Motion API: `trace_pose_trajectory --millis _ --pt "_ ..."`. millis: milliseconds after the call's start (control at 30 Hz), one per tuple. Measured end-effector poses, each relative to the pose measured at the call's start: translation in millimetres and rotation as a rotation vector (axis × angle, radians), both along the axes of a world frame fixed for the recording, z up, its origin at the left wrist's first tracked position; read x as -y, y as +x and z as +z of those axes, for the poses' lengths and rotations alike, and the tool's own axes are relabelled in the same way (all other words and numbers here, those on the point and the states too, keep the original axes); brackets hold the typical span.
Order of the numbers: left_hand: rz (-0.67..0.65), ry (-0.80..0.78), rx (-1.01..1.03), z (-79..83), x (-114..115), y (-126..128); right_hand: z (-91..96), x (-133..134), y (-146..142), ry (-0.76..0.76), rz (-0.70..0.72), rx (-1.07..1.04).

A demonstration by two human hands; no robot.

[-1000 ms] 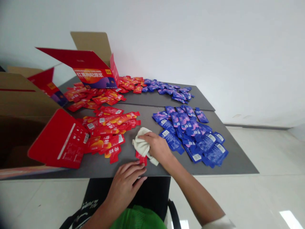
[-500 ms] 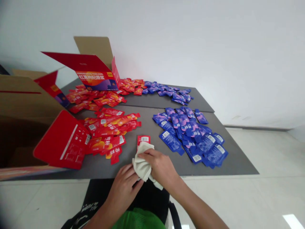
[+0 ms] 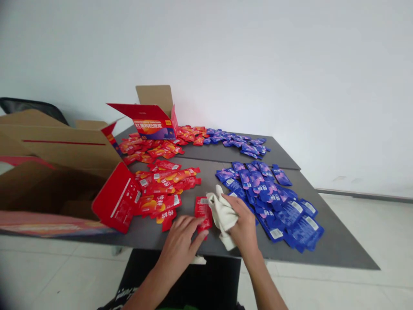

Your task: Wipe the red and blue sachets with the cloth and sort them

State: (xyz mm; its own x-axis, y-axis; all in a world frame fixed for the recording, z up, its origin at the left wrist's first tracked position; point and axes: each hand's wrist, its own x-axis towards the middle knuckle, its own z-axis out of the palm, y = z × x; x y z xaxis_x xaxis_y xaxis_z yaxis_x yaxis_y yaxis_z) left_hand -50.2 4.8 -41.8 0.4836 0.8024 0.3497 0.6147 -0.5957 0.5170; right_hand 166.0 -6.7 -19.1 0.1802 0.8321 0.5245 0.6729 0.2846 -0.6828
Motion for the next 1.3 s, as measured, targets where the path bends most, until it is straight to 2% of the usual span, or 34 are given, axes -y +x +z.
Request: trace_pose_trajectory --millis 100,200,300,400,500,567,667,733,933,1033,1167,1300 --pt "0.164 0.008 -0.134 -1.7 -11.8 12.5 -22.2 36.2 7.0 0.012 -0.079 -0.103" --pt "0.244 -0.043 -0.242 2.0 -18.7 22.2 -45.6 58.8 13.0 0.033 -0.149 -0.151" --pt "0.254 -0.117 -0.326 15.6 -25.5 29.3 -59.1 67.9 17.5 0.041 -0.174 -0.154" --pt "0.218 -0.222 -0.353 27.2 -36.1 34.4 -60.1 68.7 19.1 0.049 -0.142 -0.148" --pt "0.158 -0.335 -0.264 27.7 -46.2 36.0 -59.5 67.7 19.3 0.065 -0.117 -0.162" --pt "0.146 -0.352 -0.213 24.5 -49.7 34.7 -62.5 67.6 20.0 0.062 -0.116 -0.167" --pt "0.165 -0.288 -0.177 23.6 -52.5 28.3 -69.0 67.2 21.6 0.069 -0.116 -0.159" --pt "0.191 -0.219 -0.143 29.5 -56.9 20.2 -70.8 66.2 22.8 0.086 -0.107 -0.152" --pt "0.361 0.049 0.0 67.9 -94.5 -25.0 -63.9 64.5 28.0 0.082 -0.057 -0.099" --pt "0.452 0.145 0.055 77.7 -116.1 -49.8 -61.9 64.8 30.4 0.065 -0.023 -0.091" --pt "0.516 0.209 0.099 69.7 -133.9 -70.3 -60.5 65.0 30.6 0.07 0.004 -0.11" --pt "0.544 0.244 0.124 56.4 -143.4 -77.2 -60.7 64.4 31.4 0.085 0.026 -0.124"
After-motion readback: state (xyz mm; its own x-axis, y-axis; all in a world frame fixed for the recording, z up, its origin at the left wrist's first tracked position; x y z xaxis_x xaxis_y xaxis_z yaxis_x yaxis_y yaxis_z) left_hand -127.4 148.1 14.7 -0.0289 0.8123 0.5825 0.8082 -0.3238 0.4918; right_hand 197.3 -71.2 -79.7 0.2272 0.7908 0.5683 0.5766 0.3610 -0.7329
